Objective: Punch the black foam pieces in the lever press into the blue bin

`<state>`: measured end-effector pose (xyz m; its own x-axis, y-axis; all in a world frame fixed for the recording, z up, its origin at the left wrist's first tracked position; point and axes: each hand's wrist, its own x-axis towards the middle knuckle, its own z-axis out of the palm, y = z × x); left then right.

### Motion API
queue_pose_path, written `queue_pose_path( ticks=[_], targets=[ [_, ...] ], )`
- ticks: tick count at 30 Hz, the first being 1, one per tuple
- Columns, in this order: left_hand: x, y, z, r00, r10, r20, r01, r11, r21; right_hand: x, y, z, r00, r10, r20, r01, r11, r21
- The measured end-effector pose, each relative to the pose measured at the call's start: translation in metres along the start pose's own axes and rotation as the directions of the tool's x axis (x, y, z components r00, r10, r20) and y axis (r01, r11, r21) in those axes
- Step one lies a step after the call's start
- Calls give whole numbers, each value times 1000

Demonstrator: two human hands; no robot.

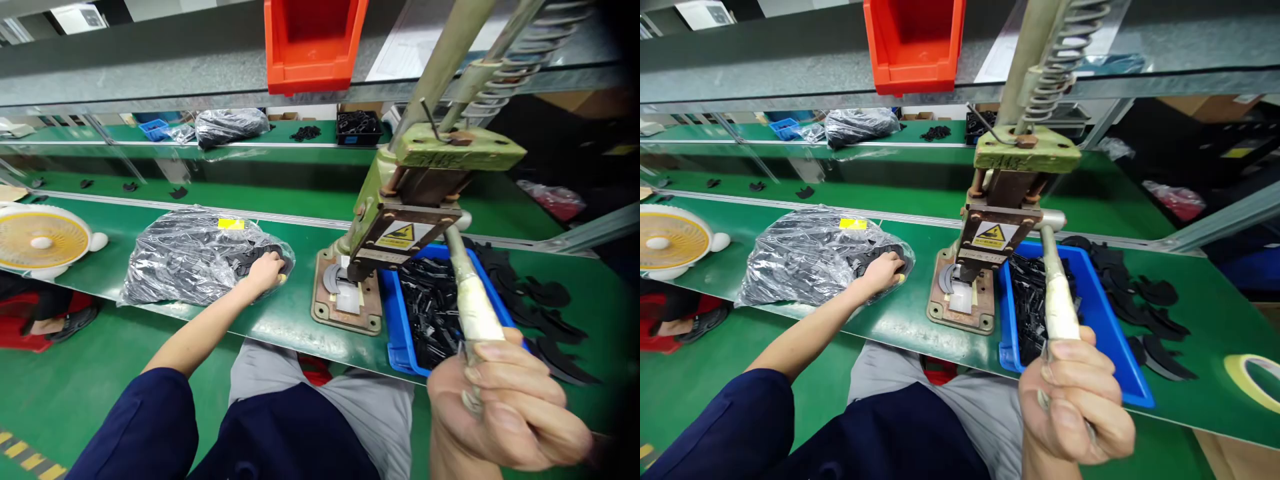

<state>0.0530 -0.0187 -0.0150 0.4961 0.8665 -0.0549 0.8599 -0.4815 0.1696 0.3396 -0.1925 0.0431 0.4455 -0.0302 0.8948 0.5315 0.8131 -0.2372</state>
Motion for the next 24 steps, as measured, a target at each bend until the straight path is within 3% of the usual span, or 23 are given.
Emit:
queue_pose_path(
  ticks=[4, 9, 12, 18, 21, 24],
  targets=[
    [15, 10, -3, 998, -4, 58, -3, 994, 112, 1, -3, 1, 1000, 6, 6, -6, 1000, -24],
    [25, 22, 0, 992, -10, 123, 3, 998, 56, 1, -9, 0, 998, 62, 27, -61, 997, -37],
    [23, 26, 1, 997, -1, 73, -4, 998, 58, 0, -12, -2, 995, 93, 44, -92, 995, -35],
    [15, 6, -12, 986, -166, 5, 164, 977, 135, 1, -14, -3, 991, 115, 68, -114, 993, -17],
    [14, -2, -23, 962, -256, -93, 256, 967, -21, 0, -16, -5, 986, 141, 93, -140, 990, -19],
    [14, 7, -33, 903, -415, -110, 352, 862, -365, -1, -17, -9, 977, 166, 135, -162, 986, -37]
  ],
)
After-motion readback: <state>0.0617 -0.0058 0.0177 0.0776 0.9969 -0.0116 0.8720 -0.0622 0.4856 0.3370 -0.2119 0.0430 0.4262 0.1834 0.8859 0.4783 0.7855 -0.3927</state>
